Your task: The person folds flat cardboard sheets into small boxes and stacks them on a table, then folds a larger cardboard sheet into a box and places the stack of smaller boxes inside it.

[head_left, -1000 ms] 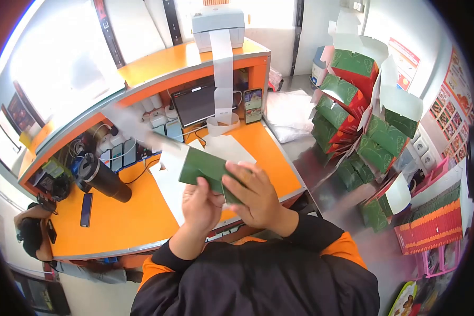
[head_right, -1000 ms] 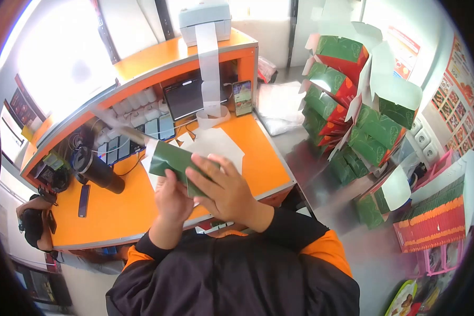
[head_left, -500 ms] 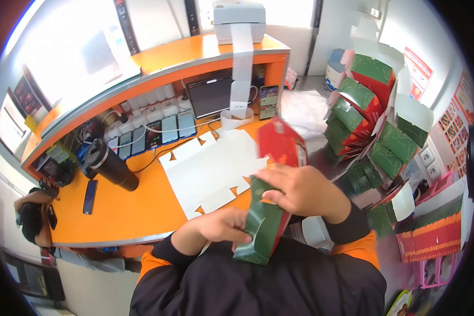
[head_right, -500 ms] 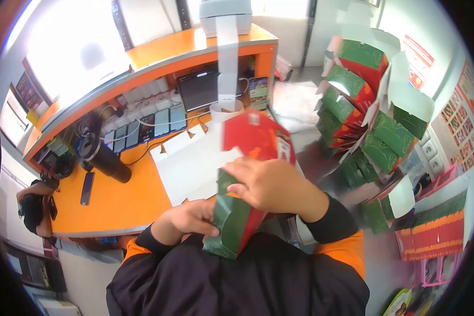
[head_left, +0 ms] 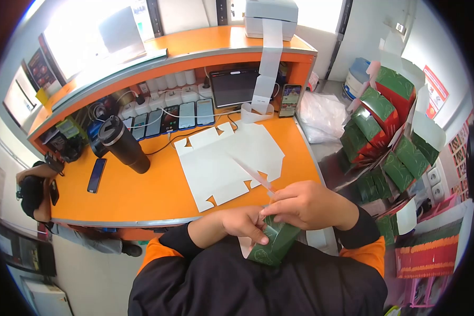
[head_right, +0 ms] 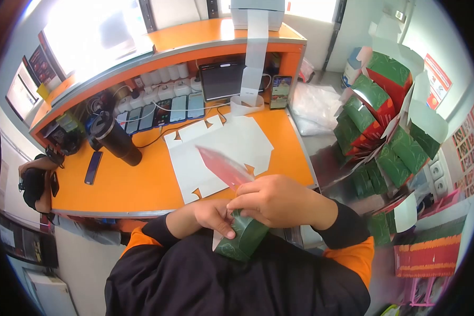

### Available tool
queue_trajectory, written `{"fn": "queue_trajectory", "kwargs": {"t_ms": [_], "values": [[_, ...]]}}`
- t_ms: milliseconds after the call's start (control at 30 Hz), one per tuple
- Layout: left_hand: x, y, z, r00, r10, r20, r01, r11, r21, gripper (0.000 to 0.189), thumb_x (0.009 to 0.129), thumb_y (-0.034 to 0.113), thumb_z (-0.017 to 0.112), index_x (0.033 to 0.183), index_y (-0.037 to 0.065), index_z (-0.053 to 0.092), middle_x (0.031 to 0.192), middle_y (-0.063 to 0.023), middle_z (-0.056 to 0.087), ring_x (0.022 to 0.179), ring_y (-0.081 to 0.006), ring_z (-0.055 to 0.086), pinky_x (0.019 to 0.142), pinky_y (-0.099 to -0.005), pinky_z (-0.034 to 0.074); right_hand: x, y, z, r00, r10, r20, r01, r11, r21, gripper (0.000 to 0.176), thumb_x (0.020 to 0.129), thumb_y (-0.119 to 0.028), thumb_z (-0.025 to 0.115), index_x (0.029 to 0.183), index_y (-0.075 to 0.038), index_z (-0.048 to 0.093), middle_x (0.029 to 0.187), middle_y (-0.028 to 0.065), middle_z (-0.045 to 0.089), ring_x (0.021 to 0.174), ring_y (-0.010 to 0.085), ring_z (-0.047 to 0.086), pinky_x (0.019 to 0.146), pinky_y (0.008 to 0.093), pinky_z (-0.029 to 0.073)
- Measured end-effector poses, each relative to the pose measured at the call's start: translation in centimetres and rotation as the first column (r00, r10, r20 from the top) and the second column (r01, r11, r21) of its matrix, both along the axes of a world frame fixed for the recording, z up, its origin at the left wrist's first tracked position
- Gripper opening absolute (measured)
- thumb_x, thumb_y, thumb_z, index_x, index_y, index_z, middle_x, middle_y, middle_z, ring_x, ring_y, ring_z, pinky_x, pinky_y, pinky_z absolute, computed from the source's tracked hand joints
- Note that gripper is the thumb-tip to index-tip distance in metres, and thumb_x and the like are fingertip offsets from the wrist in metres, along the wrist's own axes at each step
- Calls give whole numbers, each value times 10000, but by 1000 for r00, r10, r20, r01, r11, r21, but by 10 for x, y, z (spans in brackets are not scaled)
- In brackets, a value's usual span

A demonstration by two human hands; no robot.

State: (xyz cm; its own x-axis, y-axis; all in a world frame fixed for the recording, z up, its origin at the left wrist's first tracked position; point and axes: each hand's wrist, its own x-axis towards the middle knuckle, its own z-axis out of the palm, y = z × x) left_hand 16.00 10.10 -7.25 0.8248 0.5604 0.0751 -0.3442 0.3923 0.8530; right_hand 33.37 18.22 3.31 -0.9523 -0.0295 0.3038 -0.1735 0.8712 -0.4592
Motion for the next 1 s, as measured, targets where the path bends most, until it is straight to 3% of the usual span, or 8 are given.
{"fn": "queue_trajectory", "kwargs": {"t_ms": [133, 333, 467, 567, 667, 767, 833, 1000], "values": [[-5, 8, -13, 987, -135, -81, 152, 957, 246, 295, 826, 68, 589, 1080, -58, 509, 941, -98, 616, 822, -143, 612, 705, -267, 496, 4, -1, 7, 983, 105, 154, -98, 994, -49, 291, 704, -180, 695, 963, -91, 595, 895, 47, 569, 792, 264, 570, 681, 354, 466], [-24, -8, 0, 979, -9, 203, 31, 994, -104, 561, 825, 312, 635, 1181, -89, 469, 1157, -154, 529, 1080, -181, 514, 892, -326, 430, 15, -1, 15, 991, -84, 105, 85, 996, -6, 620, 604, -307, 777, 1088, -42, 494, 991, 143, 515, 927, 330, 508, 815, 372, 417], [-80, -2, -5, 951, 34, 306, -166, 894, 417, 646, 795, 358, 659, 1198, -102, 451, 1216, -168, 498, 1115, -232, 489, 909, -345, 411, 42, 18, 10, 905, -412, -105, 409, 911, -46, 743, 567, -365, 803, 1132, -28, 457, 1039, 114, 527, 964, 262, 518, 869, 323, 386], [-79, -20, 25, 856, 369, 362, -484, 818, 311, 600, 793, 316, 665, 1172, -107, 473, 1213, -180, 498, 1110, -242, 490, 894, -348, 412, 41, 36, -40, 827, -533, -180, 139, 504, -852, 714, 619, -378, 785, 1142, -22, 454, 1082, 69, 523, 1008, 168, 499, 874, 291, 383], [-70, -39, 48, 657, 692, 299, -753, 616, 231, 491, 806, 238, 642, 1132, -102, 503, 1176, -178, 516, 1073, -227, 504, 864, -331, 414, 25, 51, -72, 801, -593, -78, 93, 253, -963, 777, 696, -408, 726, 1258, 9, 389, 1116, 65, 509, 1033, 138, 483, 916, 291, 366], [-67, -42, 40, 353, 928, 116, -842, 261, 472, 332, 844, 126, 569, 1098, -83, 523, 1141, -163, 528, 1034, -191, 508, 853, -287, 395, 1, 58, -93, 736, -672, 76, 270, 189, -944, 854, 701, -415, 715, 1316, 27, 320, 1220, 140, 460, 1117, 219, 456, 971, 330, 326], [-57, -37, 45, 122, 988, 93, -752, 31, 658, 235, 861, 57, 506, 1047, -79, 550, 1088, -111, 538, 970, -140, 507, 822, -219, 370, -14, 38, -94, 485, -809, -332, 703, 586, -402, 867, 715, -415, 698, 1335, 28, 285, 1333, 224, 343, 1241, 334, 340, 1018, 430, 264], [-31, 4, 41, -55, 980, 192, -973, -95, 208, 240, 879, 39, 477, 1092, -68, 503, 1010, -100, 572, 892, -148, 549, 789, -274, 430, -53, -28, -77, 768, -471, -434, 544, 838, 54, 791, 752, -260, 669, 1382, -74, 229, 1414, 229, 231, 1337, 397, 142, 1047, 577, 79]]}}
